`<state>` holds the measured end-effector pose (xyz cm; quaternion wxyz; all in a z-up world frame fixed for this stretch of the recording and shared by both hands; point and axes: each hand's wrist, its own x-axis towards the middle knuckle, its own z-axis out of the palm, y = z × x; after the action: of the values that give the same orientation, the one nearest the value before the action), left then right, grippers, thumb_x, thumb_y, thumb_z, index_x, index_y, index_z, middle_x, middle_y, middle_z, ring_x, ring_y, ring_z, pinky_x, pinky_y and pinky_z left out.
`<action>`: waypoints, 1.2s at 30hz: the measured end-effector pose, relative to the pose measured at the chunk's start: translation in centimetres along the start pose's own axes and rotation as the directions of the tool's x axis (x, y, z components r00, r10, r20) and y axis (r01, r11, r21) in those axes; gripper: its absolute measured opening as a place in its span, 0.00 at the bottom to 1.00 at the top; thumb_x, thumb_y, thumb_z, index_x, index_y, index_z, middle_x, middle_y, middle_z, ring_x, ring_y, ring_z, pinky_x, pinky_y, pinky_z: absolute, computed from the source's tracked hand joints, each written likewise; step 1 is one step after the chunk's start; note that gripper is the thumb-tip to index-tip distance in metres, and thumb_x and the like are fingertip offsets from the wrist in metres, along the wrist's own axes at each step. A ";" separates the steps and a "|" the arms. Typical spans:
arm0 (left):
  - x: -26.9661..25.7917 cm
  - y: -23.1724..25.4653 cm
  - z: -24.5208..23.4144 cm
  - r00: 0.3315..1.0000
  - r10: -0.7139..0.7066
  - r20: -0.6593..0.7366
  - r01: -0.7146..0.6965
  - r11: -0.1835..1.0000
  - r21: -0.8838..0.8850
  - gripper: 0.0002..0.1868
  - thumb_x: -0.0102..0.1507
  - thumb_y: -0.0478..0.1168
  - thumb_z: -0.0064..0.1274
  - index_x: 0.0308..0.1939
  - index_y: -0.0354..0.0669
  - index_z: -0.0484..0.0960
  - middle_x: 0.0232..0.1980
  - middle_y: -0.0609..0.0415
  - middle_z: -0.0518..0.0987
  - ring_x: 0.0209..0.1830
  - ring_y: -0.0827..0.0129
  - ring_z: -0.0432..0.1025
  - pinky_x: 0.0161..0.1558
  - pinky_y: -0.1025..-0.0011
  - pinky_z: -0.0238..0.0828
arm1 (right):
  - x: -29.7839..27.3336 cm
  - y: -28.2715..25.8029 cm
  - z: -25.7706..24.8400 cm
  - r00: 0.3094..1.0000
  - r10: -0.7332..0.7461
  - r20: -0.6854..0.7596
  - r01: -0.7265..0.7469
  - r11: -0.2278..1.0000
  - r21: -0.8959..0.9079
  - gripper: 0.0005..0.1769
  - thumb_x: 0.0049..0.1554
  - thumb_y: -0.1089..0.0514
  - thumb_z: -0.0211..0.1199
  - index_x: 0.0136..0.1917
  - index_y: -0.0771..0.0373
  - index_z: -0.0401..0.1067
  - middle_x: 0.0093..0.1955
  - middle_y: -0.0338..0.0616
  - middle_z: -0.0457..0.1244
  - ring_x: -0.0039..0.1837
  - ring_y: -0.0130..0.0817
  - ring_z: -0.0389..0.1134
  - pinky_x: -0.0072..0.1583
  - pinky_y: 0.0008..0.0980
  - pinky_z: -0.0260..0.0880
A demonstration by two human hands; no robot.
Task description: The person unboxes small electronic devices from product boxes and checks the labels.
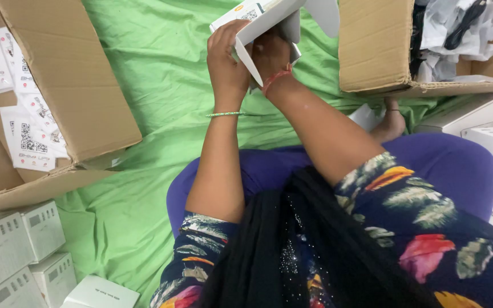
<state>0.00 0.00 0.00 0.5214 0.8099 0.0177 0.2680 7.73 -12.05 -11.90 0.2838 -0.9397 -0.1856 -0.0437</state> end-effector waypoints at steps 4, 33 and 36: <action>-0.1 -0.8 0.0 1.000 0.024 -0.012 -0.025 1.000 -0.010 0.18 0.60 0.32 0.60 0.54 0.49 0.83 0.58 0.56 0.82 0.63 0.56 0.71 0.67 0.62 0.67 | -2.6 -7.7 -13.6 0.973 -0.207 0.104 0.228 0.774 -0.591 0.19 0.55 0.53 0.67 0.56 0.63 0.73 0.53 0.51 0.69 0.60 0.49 0.66 0.53 0.43 0.70; -0.9 18.2 16.9 0.799 0.305 0.518 -0.360 0.933 0.005 0.29 0.71 0.49 0.54 0.73 0.45 0.68 0.77 0.44 0.66 0.80 0.39 0.53 0.73 0.45 0.45 | -2.1 12.2 -26.4 0.827 0.491 0.273 0.147 -0.659 0.738 0.39 0.50 0.30 0.60 0.46 0.73 0.66 0.41 0.56 0.65 0.43 0.48 0.69 0.49 0.41 0.75; -1.0 18.9 11.3 0.813 0.233 0.534 -0.296 0.955 0.034 0.28 0.69 0.46 0.56 0.72 0.49 0.70 0.80 0.40 0.61 0.80 0.40 0.53 0.74 0.46 0.46 | -2.7 5.1 -30.2 0.706 0.660 0.257 0.314 -0.617 0.722 0.39 0.61 0.35 0.55 0.56 0.80 0.63 0.50 0.55 0.63 0.49 0.46 0.70 0.55 0.40 0.77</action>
<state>-0.53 -18.41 12.20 0.4163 0.8752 -0.2226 0.1056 7.82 -33.47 10.19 0.9678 -0.1053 0.2238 -0.0470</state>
